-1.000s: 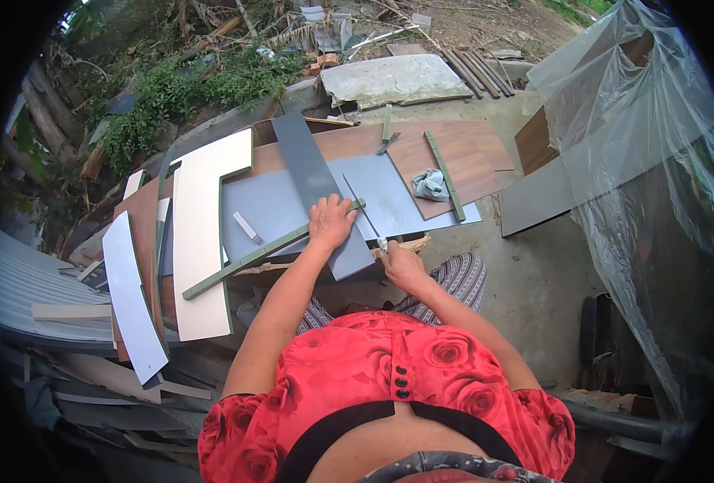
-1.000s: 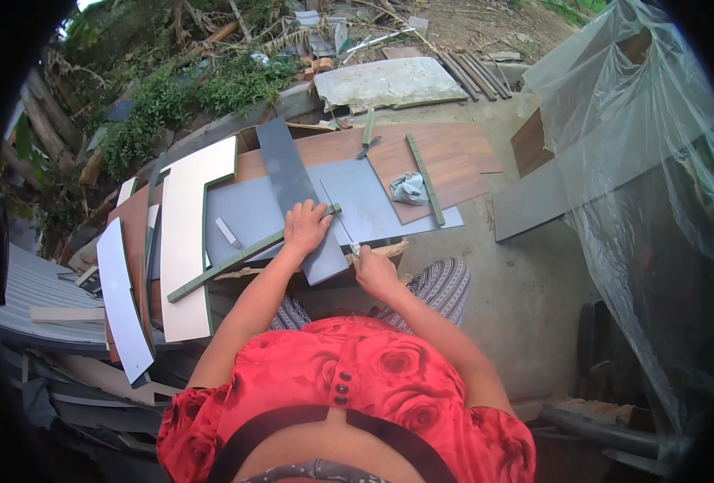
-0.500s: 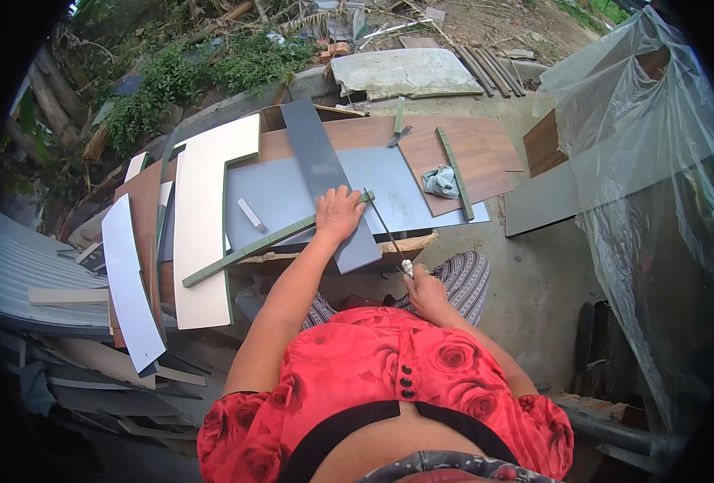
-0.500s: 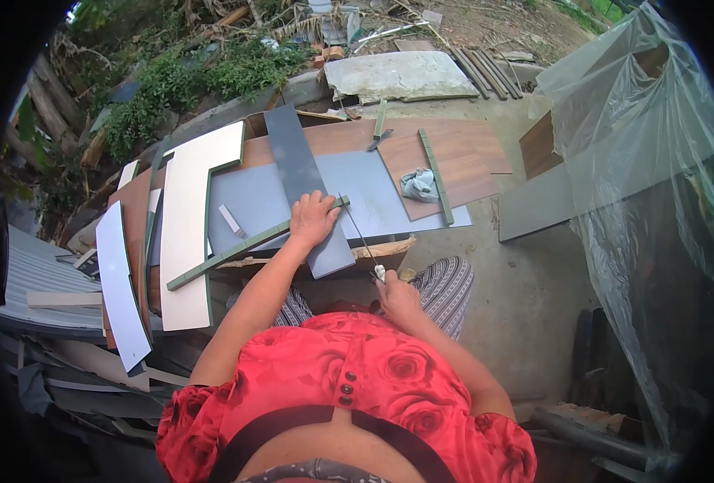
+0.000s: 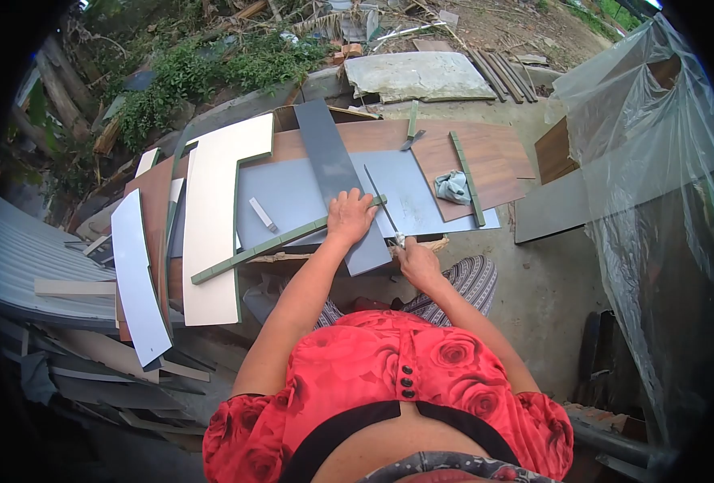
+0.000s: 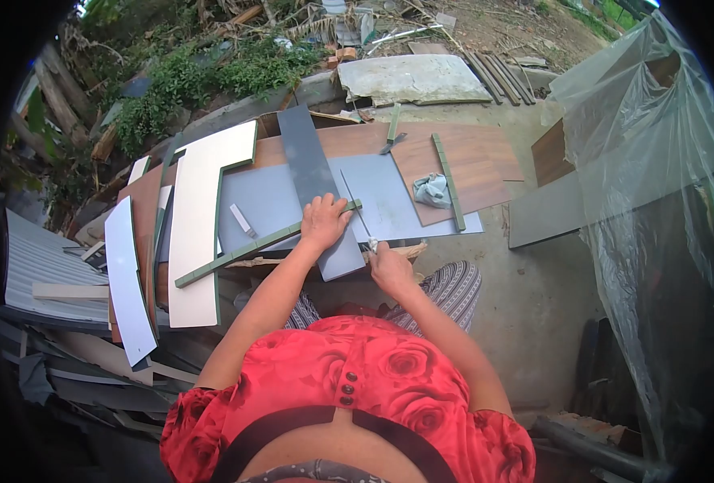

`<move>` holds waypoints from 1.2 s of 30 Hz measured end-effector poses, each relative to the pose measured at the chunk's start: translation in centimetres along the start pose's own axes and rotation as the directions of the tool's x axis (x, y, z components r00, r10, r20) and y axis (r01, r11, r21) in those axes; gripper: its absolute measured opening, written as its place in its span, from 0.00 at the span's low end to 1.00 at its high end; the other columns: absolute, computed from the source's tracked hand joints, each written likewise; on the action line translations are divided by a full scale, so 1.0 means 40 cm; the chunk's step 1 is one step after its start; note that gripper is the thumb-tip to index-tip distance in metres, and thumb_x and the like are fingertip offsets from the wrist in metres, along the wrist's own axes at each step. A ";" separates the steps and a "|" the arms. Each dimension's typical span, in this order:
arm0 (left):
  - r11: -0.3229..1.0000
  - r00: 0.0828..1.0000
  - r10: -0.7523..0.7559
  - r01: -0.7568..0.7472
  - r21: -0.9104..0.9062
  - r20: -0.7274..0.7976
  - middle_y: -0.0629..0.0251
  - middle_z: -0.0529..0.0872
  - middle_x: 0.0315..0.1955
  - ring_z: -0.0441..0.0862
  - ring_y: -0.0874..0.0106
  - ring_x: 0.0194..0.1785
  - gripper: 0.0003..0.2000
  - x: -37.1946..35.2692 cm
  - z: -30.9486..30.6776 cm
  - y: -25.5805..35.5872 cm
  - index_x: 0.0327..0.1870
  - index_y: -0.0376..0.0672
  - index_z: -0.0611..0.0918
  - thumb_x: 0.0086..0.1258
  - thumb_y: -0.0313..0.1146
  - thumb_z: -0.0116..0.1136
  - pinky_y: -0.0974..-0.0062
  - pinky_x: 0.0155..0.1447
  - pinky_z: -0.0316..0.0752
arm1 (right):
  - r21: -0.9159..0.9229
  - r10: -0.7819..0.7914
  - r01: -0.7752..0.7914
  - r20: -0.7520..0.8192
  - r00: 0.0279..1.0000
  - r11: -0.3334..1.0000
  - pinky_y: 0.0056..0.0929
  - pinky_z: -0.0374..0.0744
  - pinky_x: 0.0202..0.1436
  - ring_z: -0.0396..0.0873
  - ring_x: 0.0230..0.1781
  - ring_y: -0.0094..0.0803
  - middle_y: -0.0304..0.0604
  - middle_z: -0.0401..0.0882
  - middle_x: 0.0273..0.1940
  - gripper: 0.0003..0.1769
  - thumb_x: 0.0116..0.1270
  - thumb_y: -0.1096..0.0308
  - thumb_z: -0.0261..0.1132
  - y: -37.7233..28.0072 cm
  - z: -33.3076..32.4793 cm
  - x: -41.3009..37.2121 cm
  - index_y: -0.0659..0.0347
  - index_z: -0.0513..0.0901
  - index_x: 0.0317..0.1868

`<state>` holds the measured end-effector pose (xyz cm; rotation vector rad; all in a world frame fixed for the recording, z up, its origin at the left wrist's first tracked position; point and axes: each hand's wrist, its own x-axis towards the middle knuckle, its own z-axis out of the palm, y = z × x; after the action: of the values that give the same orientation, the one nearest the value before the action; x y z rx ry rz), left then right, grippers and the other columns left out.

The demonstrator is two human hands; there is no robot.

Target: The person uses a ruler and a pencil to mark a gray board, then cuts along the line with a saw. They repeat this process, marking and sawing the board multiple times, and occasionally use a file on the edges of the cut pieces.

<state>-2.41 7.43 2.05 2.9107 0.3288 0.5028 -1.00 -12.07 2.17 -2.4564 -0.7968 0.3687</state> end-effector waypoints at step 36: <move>1.000 0.999 0.010 -0.011 0.005 0.048 0.65 0.73 0.37 0.72 0.64 0.44 0.11 -0.004 -0.008 0.014 0.41 0.52 0.80 0.60 0.43 0.60 0.63 0.46 0.67 | -0.003 -0.007 0.007 -0.042 0.999 1.000 0.55 0.74 0.38 0.79 0.33 0.59 0.62 0.79 0.28 0.17 0.68 0.58 0.53 -0.006 0.011 0.062 0.68 0.71 0.38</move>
<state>-2.55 6.90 2.42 2.9255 0.3087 0.4330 0.66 -10.23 1.72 -2.4557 -0.7885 0.3122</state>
